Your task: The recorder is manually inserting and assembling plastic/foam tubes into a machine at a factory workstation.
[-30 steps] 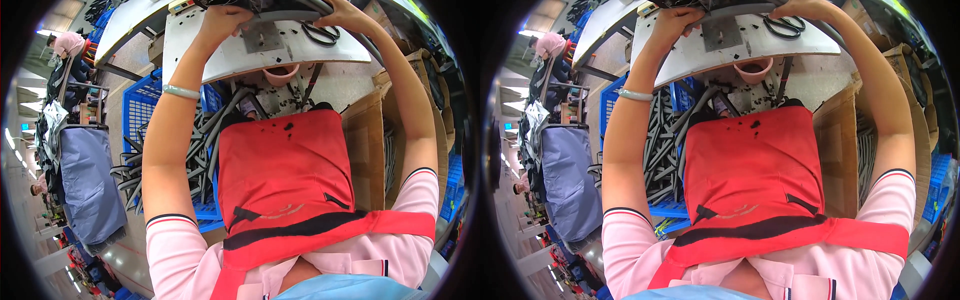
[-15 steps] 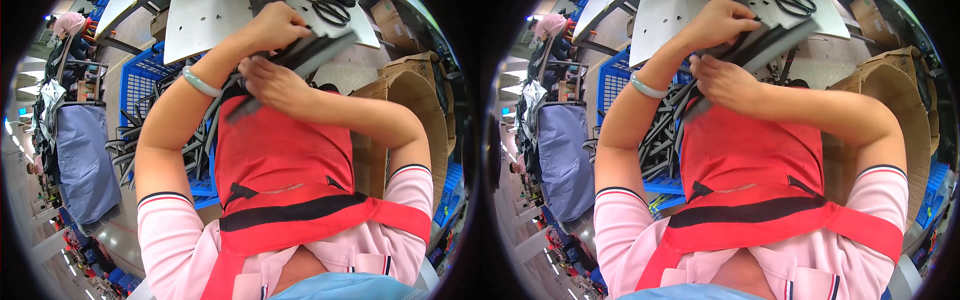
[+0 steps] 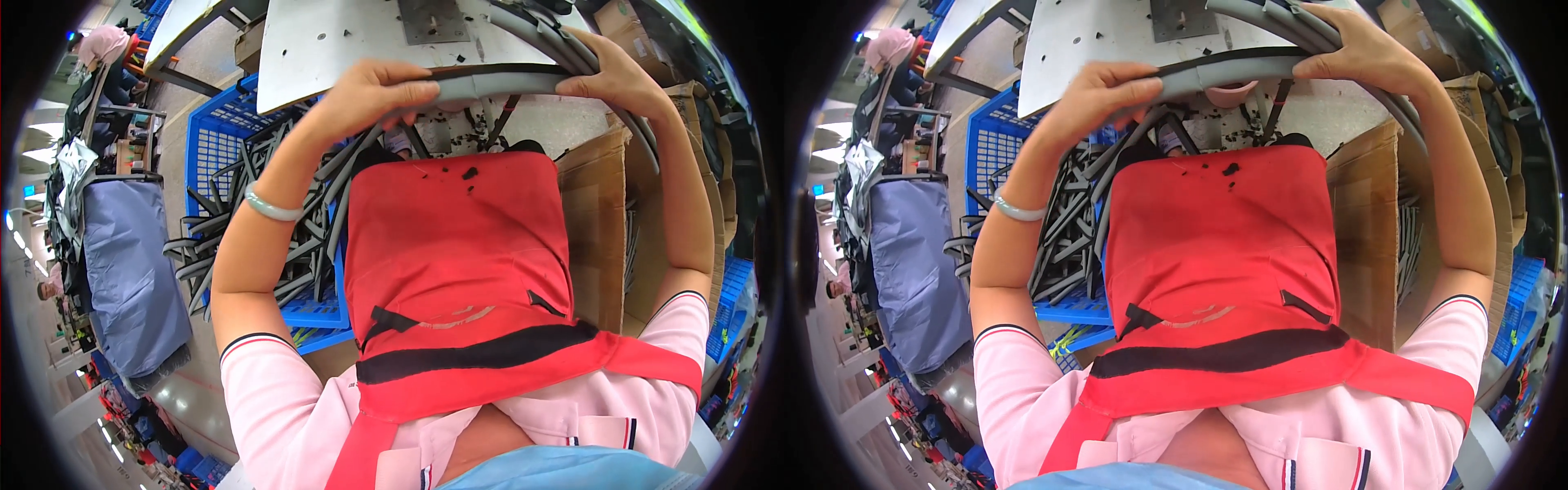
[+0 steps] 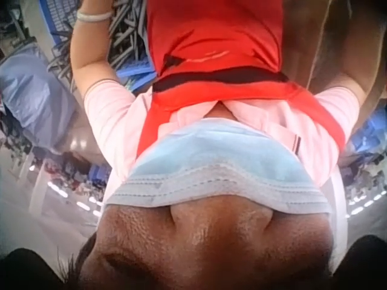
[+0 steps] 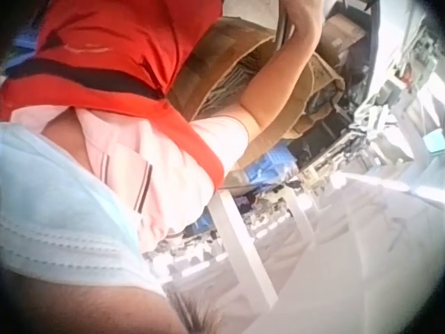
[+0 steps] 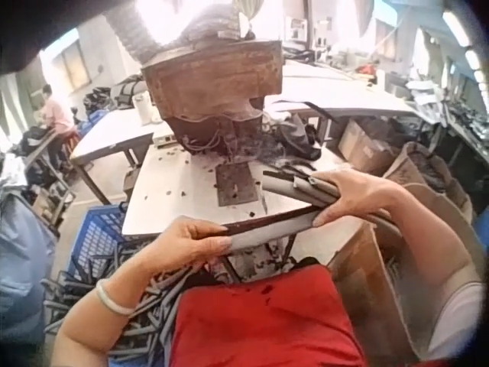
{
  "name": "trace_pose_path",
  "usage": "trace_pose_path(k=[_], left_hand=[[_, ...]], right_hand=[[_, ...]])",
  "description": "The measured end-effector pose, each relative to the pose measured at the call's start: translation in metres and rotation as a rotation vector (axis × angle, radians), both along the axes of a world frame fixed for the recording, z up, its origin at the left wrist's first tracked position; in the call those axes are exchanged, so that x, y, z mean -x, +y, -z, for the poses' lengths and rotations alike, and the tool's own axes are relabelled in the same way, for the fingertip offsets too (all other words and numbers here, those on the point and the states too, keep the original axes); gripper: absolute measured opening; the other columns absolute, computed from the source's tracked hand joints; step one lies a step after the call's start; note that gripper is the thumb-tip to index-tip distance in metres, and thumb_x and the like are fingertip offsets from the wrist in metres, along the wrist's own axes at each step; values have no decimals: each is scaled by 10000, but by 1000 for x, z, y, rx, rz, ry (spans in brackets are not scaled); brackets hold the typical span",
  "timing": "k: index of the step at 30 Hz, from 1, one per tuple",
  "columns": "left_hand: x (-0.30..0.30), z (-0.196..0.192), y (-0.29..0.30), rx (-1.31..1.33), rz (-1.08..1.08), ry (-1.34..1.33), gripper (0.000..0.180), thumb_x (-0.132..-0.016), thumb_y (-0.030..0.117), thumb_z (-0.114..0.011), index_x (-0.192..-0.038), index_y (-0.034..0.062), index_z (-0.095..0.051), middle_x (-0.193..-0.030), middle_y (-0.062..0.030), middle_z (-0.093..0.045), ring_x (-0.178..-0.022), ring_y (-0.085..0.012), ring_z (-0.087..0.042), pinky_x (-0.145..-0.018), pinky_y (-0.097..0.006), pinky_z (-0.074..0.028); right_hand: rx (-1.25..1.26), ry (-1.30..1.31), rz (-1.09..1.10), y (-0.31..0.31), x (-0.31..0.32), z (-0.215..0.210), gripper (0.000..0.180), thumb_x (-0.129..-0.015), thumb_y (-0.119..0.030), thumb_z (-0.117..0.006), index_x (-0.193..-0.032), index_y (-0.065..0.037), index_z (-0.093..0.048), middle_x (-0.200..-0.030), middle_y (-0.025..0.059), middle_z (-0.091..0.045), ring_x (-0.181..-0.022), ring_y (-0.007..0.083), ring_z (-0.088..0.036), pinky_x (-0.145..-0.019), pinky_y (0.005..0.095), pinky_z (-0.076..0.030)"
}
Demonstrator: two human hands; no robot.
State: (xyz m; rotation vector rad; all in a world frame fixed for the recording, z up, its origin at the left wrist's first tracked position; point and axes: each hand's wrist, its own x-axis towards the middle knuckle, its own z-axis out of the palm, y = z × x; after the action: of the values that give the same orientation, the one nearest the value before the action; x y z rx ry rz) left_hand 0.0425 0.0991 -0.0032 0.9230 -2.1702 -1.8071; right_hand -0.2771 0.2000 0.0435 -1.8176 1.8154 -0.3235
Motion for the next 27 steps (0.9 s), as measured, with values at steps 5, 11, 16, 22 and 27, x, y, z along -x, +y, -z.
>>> trace_pose_path(k=[5,11,16,22,27], left_hand=[[18,-10,-35,456,-176,75,323,-871,283,-719,-1045,11,-732,-705,1,-628,-588,-54,-503,-529,-214,-403],[32,-8,-73,468,-282,78,294,-885,260,-721,-1056,21,-737,-704,16,-619,-573,-56,-472,-520,-206,-377],[37,-11,-87,439,-323,61,286,-886,258,-721,-1066,36,-737,-678,26,-590,-559,-50,-455,-514,-207,-356],[34,-10,-100,374,-341,85,276,-885,233,-716,-1072,32,-733,-686,32,-575,-567,-44,-451,-521,-202,-340],[44,-5,-103,334,-365,115,274,-862,240,-731,-1043,35,-741,-711,9,-615,-562,-57,-495,-499,-223,-371]], right_hand=[[234,111,-22,-22,3,11,869,-686,-246,-838,-1396,48,-433,-1301,205,-562,-1229,240,-518,-1079,321,-353],[504,206,4,-57,16,21,628,-692,-363,-825,-1153,8,-615,-907,135,-688,-858,211,-639,-769,341,-489],[96,82,72,-72,0,-16,647,-672,-381,-829,-1153,-1,-621,-939,147,-688,-873,239,-648,-768,356,-493],[86,67,92,-79,-7,-23,634,-666,-380,-824,-1139,-3,-634,-971,149,-690,-900,234,-640,-798,357,-488],[598,-391,-550,-88,36,10,624,-659,-382,-826,-1118,-1,-644,-969,156,-689,-904,230,-638,-815,345,-487]])
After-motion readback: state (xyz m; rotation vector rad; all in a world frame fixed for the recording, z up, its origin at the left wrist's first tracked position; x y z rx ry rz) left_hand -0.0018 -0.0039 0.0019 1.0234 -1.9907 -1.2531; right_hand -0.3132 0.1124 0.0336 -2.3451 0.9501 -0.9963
